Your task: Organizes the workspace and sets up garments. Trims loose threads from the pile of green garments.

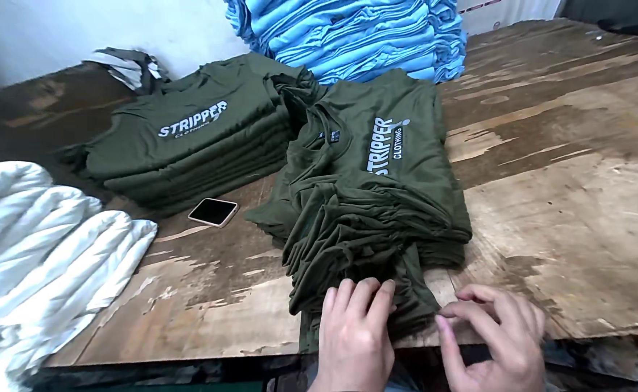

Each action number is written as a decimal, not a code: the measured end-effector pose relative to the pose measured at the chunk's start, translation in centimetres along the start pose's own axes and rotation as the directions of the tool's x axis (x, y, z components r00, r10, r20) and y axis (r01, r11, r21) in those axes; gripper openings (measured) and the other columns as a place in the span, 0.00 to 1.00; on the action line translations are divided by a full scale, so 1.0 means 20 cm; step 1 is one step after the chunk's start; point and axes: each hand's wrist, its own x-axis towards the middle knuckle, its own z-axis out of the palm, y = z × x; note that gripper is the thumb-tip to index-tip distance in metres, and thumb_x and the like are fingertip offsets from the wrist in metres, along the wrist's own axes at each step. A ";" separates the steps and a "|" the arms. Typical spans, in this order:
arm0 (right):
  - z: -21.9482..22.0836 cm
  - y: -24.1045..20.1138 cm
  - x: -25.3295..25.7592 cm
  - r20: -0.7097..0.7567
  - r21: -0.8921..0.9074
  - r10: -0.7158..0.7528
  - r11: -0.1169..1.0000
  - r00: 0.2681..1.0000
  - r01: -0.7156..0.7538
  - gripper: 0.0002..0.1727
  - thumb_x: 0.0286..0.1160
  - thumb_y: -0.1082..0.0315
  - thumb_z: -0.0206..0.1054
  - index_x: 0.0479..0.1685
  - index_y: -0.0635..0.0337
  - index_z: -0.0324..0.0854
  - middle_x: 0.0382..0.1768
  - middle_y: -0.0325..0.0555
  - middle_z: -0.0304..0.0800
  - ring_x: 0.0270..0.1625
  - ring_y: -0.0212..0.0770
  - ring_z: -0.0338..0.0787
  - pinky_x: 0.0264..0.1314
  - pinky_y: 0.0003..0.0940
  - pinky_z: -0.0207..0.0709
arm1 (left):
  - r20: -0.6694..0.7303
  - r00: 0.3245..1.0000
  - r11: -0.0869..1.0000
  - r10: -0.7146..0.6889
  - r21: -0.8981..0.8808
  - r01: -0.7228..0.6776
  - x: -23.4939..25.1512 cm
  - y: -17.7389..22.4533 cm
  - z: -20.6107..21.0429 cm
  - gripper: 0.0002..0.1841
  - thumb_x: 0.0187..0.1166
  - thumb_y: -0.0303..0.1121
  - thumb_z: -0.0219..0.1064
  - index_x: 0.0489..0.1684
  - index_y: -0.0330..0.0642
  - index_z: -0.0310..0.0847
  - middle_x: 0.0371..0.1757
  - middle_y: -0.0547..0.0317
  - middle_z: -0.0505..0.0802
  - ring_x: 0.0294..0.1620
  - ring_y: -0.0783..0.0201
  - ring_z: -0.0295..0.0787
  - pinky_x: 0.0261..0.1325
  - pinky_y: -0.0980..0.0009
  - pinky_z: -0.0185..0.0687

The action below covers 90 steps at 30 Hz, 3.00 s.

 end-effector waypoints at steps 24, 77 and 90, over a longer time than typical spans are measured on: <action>0.07 -0.07 0.11 0.011 0.392 0.012 0.920 1.000 -0.016 0.20 0.71 0.56 0.75 0.54 0.61 0.84 0.48 0.48 0.90 0.50 0.36 0.91 0.52 0.32 0.89 | 0.175 0.980 0.899 -0.097 -0.407 0.162 0.01 -0.14 -0.07 0.10 0.71 0.26 0.65 0.38 0.51 0.93 0.47 0.69 0.94 0.50 0.74 0.91 0.55 0.73 0.91; 0.11 0.03 0.10 0.082 0.143 -0.075 0.988 0.994 0.063 0.16 0.71 0.48 0.68 0.47 0.42 0.96 0.48 0.40 0.91 0.51 0.43 0.87 0.56 0.49 0.77 | 0.155 0.986 0.979 0.068 -0.203 -0.036 0.13 -0.13 0.01 0.09 0.66 0.42 0.76 0.40 0.55 0.94 0.33 0.65 0.89 0.36 0.64 0.89 0.43 0.59 0.87; 0.12 0.07 0.04 -0.114 0.433 0.106 0.900 0.988 -0.047 0.08 0.76 0.54 0.72 0.35 0.43 0.92 0.47 0.35 0.86 0.55 0.28 0.85 0.59 0.23 0.80 | 0.220 0.975 0.957 0.032 -0.289 0.034 0.15 -0.07 -0.11 0.16 0.83 0.50 0.66 0.60 0.56 0.91 0.49 0.64 0.91 0.51 0.66 0.89 0.58 0.60 0.87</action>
